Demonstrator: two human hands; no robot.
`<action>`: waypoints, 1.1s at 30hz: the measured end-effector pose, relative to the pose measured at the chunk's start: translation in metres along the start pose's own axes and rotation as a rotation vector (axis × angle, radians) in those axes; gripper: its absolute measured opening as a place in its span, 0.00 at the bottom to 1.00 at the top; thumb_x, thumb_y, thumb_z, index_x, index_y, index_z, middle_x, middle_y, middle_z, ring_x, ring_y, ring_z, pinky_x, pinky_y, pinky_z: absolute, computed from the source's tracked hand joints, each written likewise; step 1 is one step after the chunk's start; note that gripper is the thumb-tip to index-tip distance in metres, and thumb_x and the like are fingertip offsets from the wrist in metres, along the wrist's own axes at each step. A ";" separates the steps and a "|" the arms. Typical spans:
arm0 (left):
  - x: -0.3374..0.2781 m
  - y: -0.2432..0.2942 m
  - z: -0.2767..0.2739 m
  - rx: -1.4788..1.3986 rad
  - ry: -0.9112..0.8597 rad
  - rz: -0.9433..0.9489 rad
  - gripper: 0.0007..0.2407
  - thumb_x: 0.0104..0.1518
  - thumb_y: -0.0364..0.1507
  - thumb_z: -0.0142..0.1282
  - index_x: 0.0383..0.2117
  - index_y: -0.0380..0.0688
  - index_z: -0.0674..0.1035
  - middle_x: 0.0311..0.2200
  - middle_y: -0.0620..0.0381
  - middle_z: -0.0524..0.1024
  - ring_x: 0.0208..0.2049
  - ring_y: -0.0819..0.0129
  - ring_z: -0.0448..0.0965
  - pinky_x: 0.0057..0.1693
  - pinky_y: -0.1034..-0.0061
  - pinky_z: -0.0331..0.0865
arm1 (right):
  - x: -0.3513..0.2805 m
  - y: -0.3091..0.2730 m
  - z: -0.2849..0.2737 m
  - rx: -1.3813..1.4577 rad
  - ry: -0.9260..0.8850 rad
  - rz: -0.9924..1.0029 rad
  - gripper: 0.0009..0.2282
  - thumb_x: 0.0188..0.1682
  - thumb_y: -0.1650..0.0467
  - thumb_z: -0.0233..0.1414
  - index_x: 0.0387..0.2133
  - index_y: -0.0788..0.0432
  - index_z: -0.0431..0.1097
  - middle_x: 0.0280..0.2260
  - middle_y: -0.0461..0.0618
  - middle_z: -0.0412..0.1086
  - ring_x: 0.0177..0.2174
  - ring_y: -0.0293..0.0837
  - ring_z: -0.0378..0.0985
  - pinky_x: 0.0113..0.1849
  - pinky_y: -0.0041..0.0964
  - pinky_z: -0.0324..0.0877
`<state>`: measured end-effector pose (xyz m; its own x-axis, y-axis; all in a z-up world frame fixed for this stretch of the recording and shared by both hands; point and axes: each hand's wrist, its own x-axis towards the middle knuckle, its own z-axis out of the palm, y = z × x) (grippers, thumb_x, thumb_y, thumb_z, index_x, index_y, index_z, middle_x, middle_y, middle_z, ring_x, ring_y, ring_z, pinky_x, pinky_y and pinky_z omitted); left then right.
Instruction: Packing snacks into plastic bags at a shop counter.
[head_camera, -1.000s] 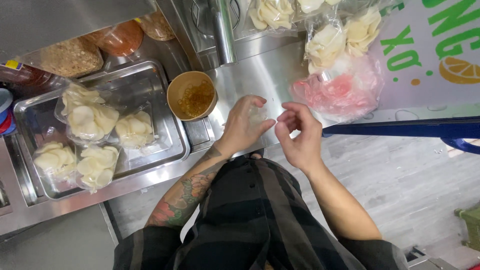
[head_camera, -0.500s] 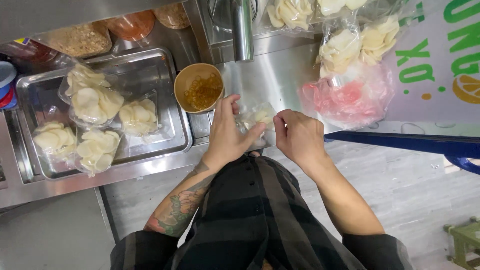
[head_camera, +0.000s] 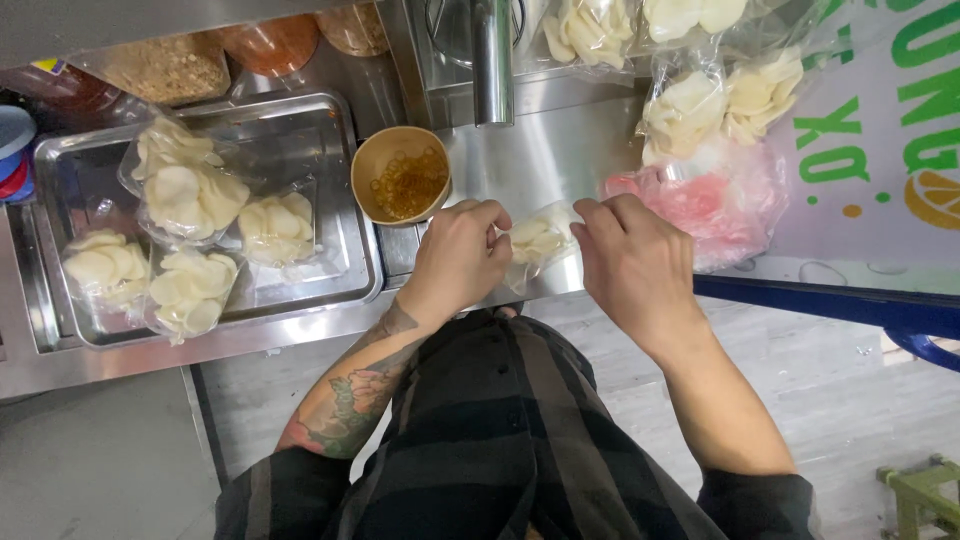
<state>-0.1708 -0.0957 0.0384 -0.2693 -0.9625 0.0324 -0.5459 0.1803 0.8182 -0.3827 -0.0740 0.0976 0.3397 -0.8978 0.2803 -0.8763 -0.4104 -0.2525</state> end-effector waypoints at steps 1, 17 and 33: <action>0.000 0.000 0.002 -0.001 0.000 -0.007 0.04 0.48 0.20 0.60 0.29 0.35 0.80 0.25 0.46 0.77 0.25 0.55 0.80 0.36 0.65 0.74 | -0.001 -0.005 -0.005 0.003 -0.006 -0.002 0.06 0.48 0.75 0.59 0.38 0.57 0.75 0.32 0.52 0.72 0.27 0.55 0.77 0.28 0.48 0.70; -0.004 -0.017 0.006 -0.106 0.121 -0.057 0.03 0.53 0.22 0.59 0.29 0.33 0.80 0.20 0.49 0.77 0.21 0.61 0.79 0.33 0.69 0.73 | 0.015 0.012 0.041 -0.167 -0.348 -0.285 0.19 0.40 0.76 0.54 0.47 0.54 0.71 0.30 0.53 0.69 0.18 0.48 0.76 0.19 0.41 0.69; -0.031 -0.005 -0.012 0.246 0.414 0.028 0.08 0.51 0.20 0.60 0.37 0.37 0.82 0.32 0.45 0.78 0.28 0.53 0.78 0.35 0.64 0.70 | 0.001 0.015 0.018 0.046 -0.349 -0.280 0.11 0.32 0.78 0.56 0.30 0.60 0.75 0.24 0.51 0.70 0.26 0.52 0.77 0.26 0.46 0.71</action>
